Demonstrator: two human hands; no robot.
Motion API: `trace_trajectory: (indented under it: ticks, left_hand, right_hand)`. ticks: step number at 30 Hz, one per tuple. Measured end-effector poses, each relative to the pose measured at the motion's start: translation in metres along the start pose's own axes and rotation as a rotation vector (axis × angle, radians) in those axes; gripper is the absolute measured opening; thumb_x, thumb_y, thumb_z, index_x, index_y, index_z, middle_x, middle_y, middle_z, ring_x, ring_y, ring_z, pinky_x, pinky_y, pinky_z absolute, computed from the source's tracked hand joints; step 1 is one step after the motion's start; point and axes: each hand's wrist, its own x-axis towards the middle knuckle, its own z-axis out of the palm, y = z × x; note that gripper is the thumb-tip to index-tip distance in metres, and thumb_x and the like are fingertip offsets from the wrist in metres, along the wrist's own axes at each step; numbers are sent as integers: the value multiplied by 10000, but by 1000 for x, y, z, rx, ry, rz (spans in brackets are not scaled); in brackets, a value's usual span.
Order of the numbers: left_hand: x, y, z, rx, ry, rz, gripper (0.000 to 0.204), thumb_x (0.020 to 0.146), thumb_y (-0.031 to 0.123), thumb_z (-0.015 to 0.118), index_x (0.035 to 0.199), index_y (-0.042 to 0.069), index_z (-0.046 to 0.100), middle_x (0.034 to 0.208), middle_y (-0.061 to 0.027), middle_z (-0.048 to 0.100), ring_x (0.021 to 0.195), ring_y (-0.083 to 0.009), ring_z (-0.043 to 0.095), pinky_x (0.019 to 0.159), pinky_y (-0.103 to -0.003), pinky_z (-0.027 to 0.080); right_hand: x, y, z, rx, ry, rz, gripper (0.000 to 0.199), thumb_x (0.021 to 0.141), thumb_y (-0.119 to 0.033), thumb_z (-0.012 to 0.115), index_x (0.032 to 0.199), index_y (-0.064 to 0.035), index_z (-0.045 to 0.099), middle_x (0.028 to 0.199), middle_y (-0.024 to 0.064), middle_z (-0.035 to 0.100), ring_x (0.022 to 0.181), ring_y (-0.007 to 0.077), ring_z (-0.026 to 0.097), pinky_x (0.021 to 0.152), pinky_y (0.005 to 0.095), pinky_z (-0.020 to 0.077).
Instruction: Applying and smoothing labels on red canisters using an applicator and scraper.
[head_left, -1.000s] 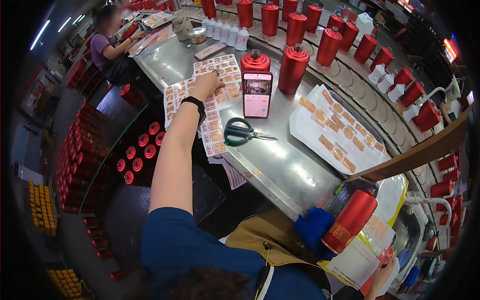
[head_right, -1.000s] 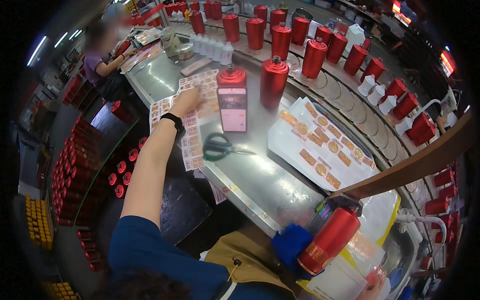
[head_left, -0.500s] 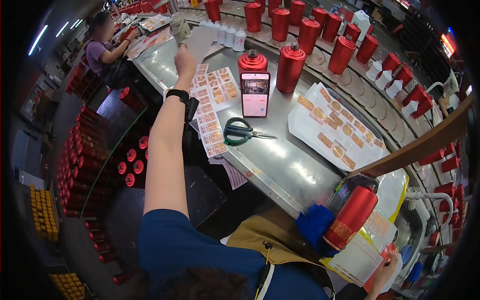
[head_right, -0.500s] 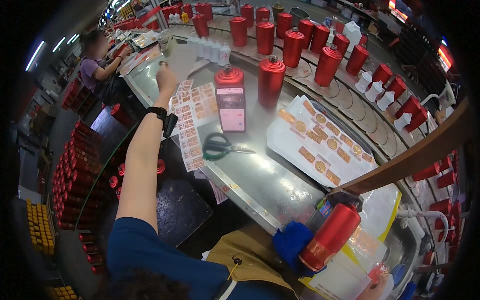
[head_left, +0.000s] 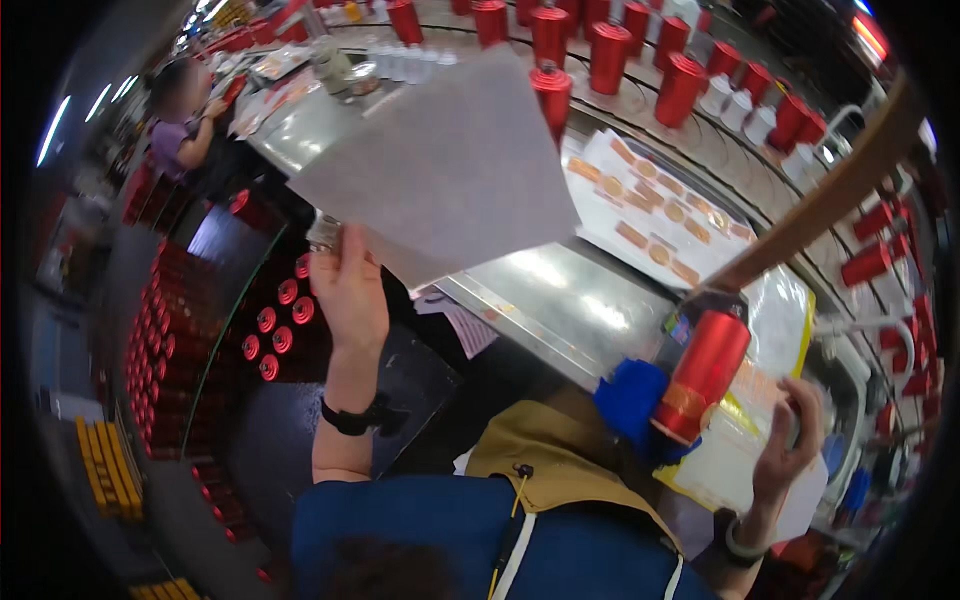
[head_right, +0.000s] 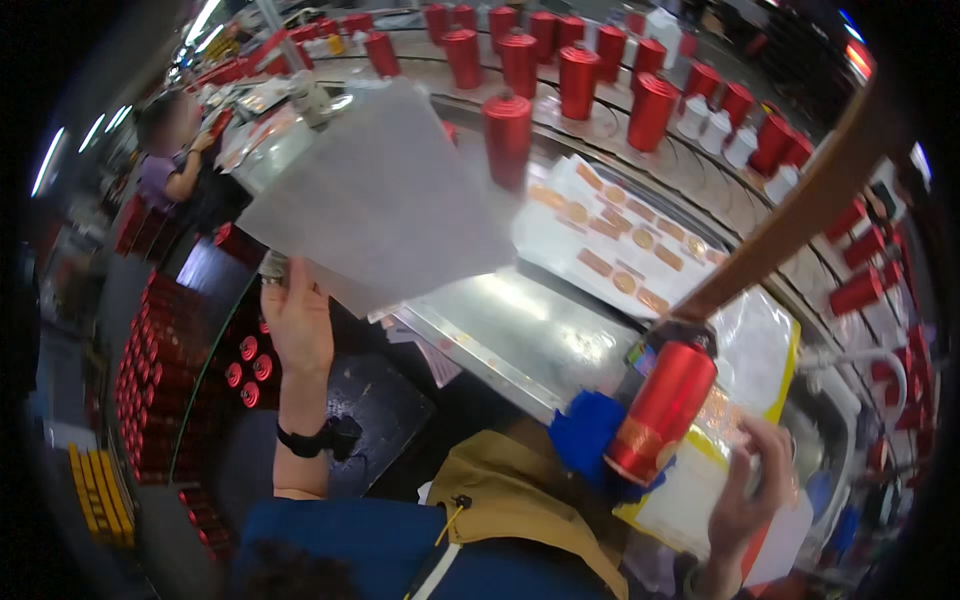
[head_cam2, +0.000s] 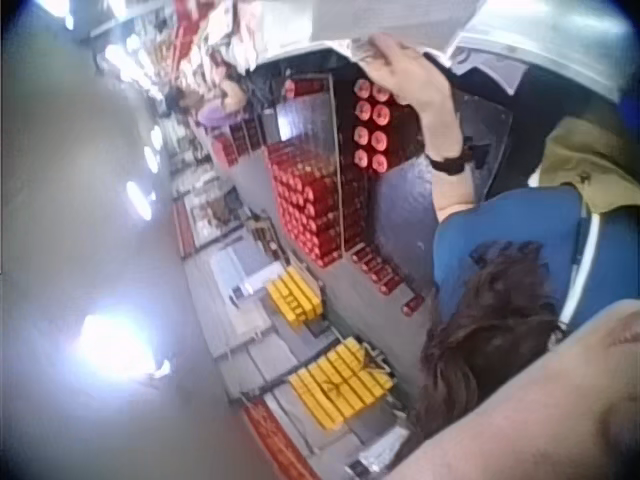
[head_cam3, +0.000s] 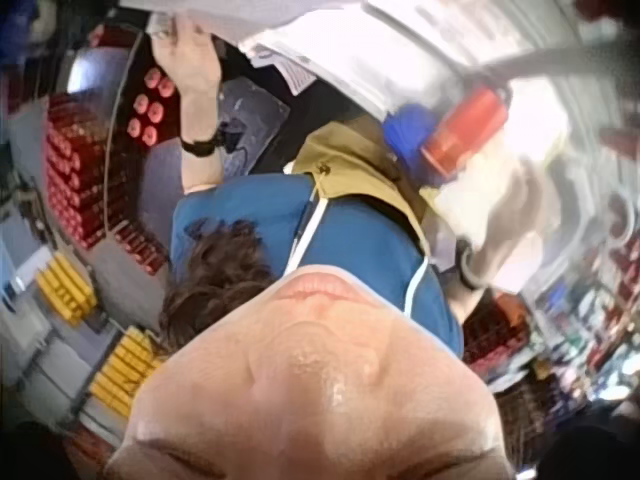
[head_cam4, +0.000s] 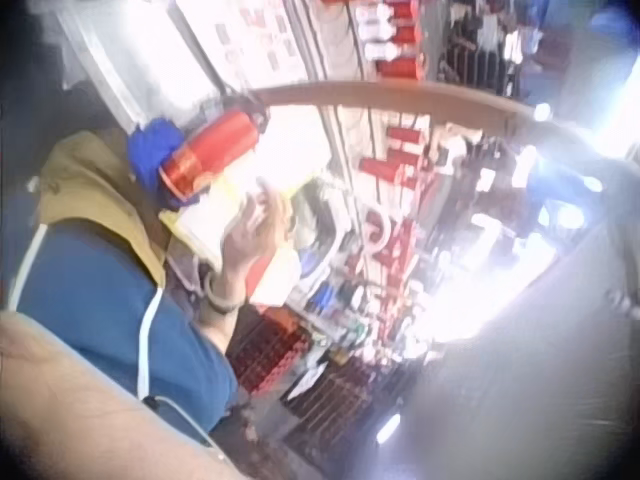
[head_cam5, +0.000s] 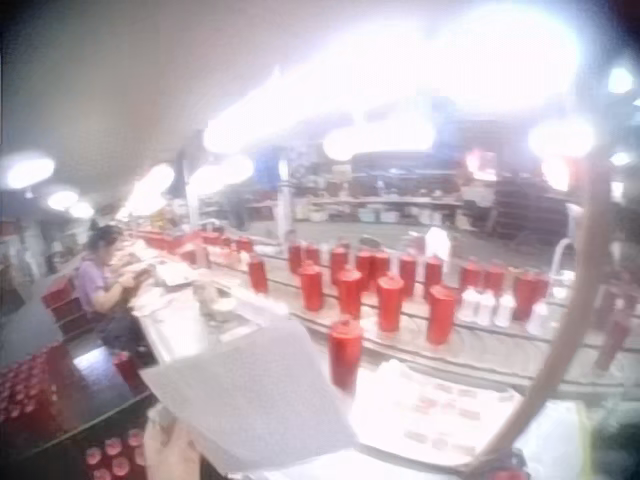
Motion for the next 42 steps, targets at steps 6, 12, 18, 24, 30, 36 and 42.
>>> trace_trajectory:
  ticks: [6,12,18,24,30,36,42]
  left_hand:
    - [-84,-34,82,-168,-258,-383,299,1082,85,587,1377,33,582,1317,-78,664,1180,-181,650,1012,-367,521]
    - [-140,-30,144,-131,-454,-368,674,996,14,696,1557,24,323,1473,-136,537,1337,-231,566,1115,-389,478]
    - [-158,-26,175,-208,-628,-487,925,836,-93,819,1561,-9,250,1534,-169,433,1414,-278,515,1158,-429,494]
    - [-157,-26,182,-230,-683,-452,879,834,-124,799,1536,-24,279,1471,-152,494,1362,-267,557,1126,-423,524]
    - [-164,-35,183,-212,-662,-477,757,922,-93,727,1535,-33,286,1447,-151,520,1325,-252,573,1119,-406,522]
    - [-152,-47,144,97,-425,-392,380,1073,63,597,1444,13,534,1330,-78,646,1093,-149,662,887,-325,581]
    - [-19,-61,11,107,130,-88,307,1039,104,637,1289,-69,601,1336,-199,625,1195,-307,642,1015,-468,576]
  right_hand:
    - [32,-41,51,376,-330,61,498,864,-54,757,1342,31,649,1183,212,716,1049,338,701,922,380,528]
    - [15,-64,65,322,-102,-138,630,864,-45,751,1473,-41,592,1235,237,700,1090,388,699,927,447,559]
    - [-15,-66,68,97,-103,-65,859,767,-203,881,1553,-169,537,1495,316,501,1195,470,663,942,483,583]
    - [-14,-58,43,287,-132,-42,842,794,-187,891,1548,-112,524,1469,307,532,1246,470,632,982,472,562]
    - [-17,-41,28,414,-102,-16,703,852,-38,777,1509,-8,528,1413,270,597,1186,397,681,968,408,550]
    - [-19,1,-25,26,128,106,407,877,114,567,1242,3,709,1034,210,724,922,362,697,818,394,541]
    - [-32,96,-139,-690,360,42,426,813,104,634,1158,-114,757,986,76,720,889,302,648,787,414,527]
